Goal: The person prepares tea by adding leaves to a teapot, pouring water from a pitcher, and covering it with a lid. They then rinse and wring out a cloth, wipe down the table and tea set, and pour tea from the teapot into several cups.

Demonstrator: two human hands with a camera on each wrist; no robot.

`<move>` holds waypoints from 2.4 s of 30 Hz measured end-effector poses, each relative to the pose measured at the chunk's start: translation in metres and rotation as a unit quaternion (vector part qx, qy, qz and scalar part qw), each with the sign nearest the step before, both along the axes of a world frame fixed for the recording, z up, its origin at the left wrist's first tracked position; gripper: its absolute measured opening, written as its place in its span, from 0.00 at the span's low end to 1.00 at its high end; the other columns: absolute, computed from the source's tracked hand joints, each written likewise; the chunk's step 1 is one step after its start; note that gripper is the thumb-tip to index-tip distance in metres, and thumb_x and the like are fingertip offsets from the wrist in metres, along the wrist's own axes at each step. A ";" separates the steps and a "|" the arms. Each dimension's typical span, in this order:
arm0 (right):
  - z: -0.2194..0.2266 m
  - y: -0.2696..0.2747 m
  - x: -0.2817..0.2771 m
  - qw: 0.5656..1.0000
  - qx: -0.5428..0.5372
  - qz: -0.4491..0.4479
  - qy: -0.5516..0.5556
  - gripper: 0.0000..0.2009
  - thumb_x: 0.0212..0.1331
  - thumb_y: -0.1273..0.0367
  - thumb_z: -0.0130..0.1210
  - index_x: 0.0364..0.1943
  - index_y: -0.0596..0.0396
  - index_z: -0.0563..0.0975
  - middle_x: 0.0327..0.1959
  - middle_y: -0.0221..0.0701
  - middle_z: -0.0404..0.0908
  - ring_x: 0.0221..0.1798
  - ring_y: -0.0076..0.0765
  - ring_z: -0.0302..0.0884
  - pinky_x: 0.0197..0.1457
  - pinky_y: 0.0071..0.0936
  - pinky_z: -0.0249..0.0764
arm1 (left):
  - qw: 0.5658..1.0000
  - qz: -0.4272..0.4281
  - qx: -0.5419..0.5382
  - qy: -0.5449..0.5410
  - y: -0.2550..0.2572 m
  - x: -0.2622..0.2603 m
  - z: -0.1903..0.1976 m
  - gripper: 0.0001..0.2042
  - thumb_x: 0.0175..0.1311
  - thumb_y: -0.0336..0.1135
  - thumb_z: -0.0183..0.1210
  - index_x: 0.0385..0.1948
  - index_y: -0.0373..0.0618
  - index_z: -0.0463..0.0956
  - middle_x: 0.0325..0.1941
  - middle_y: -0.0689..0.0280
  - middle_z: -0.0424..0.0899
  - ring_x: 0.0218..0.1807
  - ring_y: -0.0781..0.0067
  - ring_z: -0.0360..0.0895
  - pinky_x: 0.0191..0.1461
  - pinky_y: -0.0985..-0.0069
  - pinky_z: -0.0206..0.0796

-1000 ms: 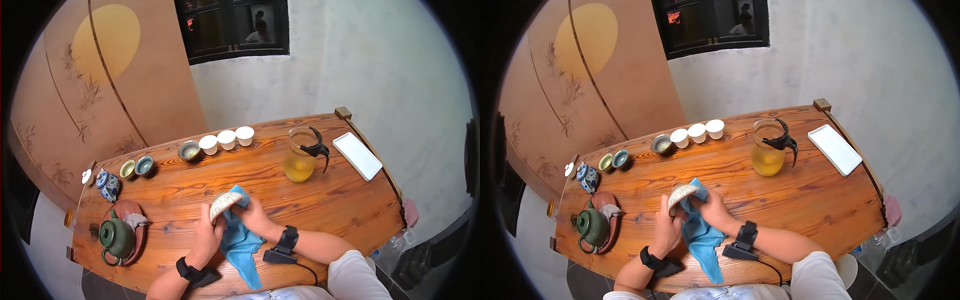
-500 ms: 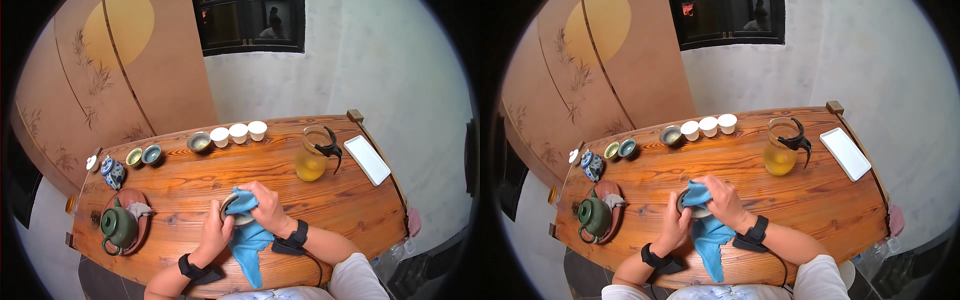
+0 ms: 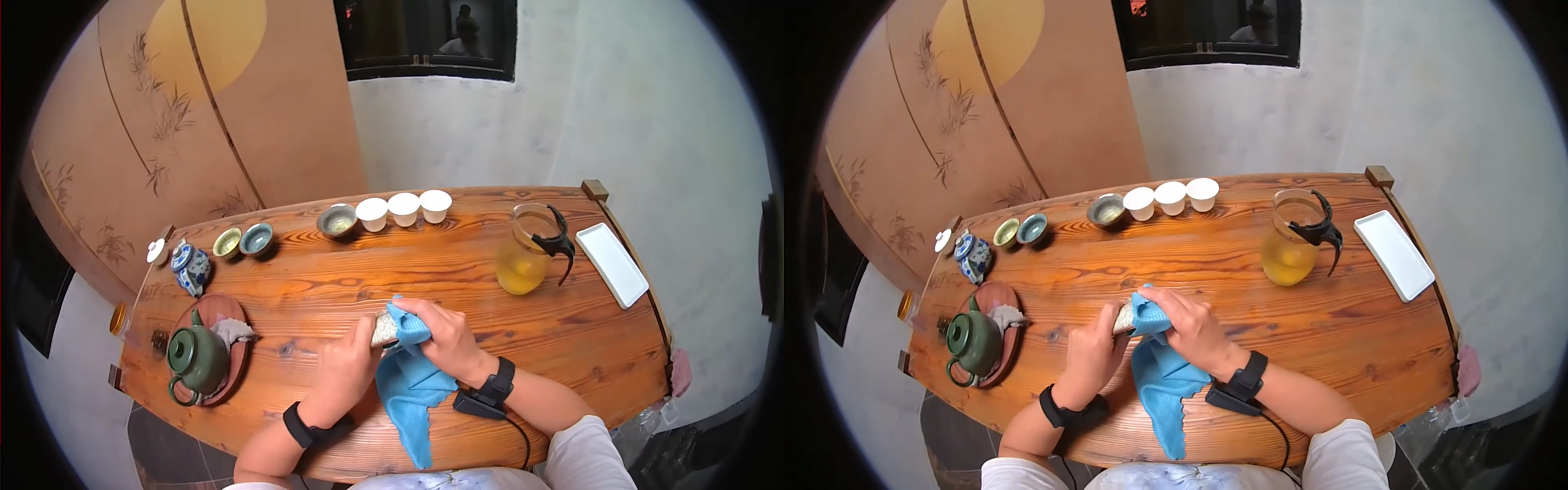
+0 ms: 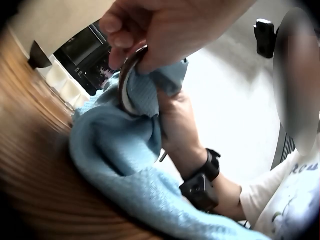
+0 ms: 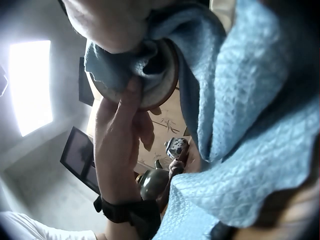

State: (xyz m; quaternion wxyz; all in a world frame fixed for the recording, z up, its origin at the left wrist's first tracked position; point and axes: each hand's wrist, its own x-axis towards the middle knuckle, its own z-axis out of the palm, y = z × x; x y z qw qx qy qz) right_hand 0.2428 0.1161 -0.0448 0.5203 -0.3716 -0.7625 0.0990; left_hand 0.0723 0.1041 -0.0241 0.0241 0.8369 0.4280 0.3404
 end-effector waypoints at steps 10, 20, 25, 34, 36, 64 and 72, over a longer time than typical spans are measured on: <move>-0.041 0.003 -0.016 0.942 -0.222 0.046 0.247 0.12 0.48 0.81 0.50 0.39 0.58 0.73 0.31 0.30 0.77 0.33 0.24 0.74 0.39 0.20 0.71 | 0.932 -0.004 -0.300 -0.203 0.001 0.002 -0.011 0.07 0.59 0.28 0.51 0.37 0.42 0.64 0.16 0.61 0.73 0.12 0.72 0.70 0.14 0.78 0.58; -0.042 0.001 -0.023 0.726 -0.509 0.215 0.409 0.09 0.56 0.74 0.50 0.40 0.59 0.72 0.35 0.30 0.77 0.36 0.23 0.75 0.40 0.21 0.73 | 0.743 -0.091 -0.545 -0.377 0.023 -0.018 -0.026 0.12 0.64 0.36 0.47 0.44 0.42 0.63 0.18 0.66 0.74 0.10 0.86 0.62 0.10 0.88 0.54; -0.033 0.003 -0.016 0.728 -0.580 0.200 0.307 0.11 0.53 0.74 0.52 0.40 0.62 0.73 0.36 0.31 0.77 0.37 0.23 0.75 0.42 0.21 0.72 | 0.783 -0.032 -0.549 -0.290 0.046 -0.042 -0.019 0.12 0.64 0.38 0.45 0.43 0.40 0.63 0.16 0.67 0.73 0.08 0.86 0.60 0.08 0.87 0.53; -0.049 0.006 -0.013 0.701 -0.559 0.216 0.386 0.16 0.52 0.75 0.51 0.47 0.62 0.67 0.42 0.33 0.74 0.42 0.26 0.73 0.45 0.24 0.71 | 0.733 0.131 -0.446 -0.497 0.181 -0.132 -0.038 0.07 0.62 0.33 0.41 0.33 0.39 0.65 0.15 0.62 0.72 0.09 0.78 0.60 0.11 0.78 0.55; -0.048 0.006 -0.013 0.694 -0.559 0.221 0.395 0.17 0.53 0.75 0.51 0.48 0.62 0.66 0.43 0.33 0.73 0.43 0.27 0.73 0.46 0.24 0.71 | 0.722 0.153 -0.451 -0.502 0.201 -0.134 -0.044 0.07 0.62 0.32 0.41 0.34 0.38 0.64 0.15 0.61 0.72 0.09 0.77 0.60 0.12 0.78 0.55; -0.053 0.008 -0.019 0.685 -0.533 0.295 0.399 0.14 0.54 0.75 0.48 0.46 0.62 0.68 0.41 0.31 0.75 0.42 0.25 0.73 0.46 0.24 0.71 | 0.730 0.132 -0.497 -0.450 0.224 -0.045 -0.050 0.20 0.62 0.49 0.46 0.35 0.36 0.64 0.18 0.59 0.74 0.14 0.75 0.65 0.16 0.79 0.61; -0.052 0.012 -0.013 0.668 -0.544 0.345 0.374 0.15 0.55 0.74 0.49 0.48 0.61 0.68 0.43 0.30 0.74 0.43 0.24 0.72 0.48 0.23 0.69 | 0.763 0.190 -0.403 -0.468 0.244 -0.018 -0.058 0.15 0.64 0.35 0.40 0.39 0.27 0.63 0.21 0.57 0.75 0.20 0.70 0.76 0.16 0.74 0.70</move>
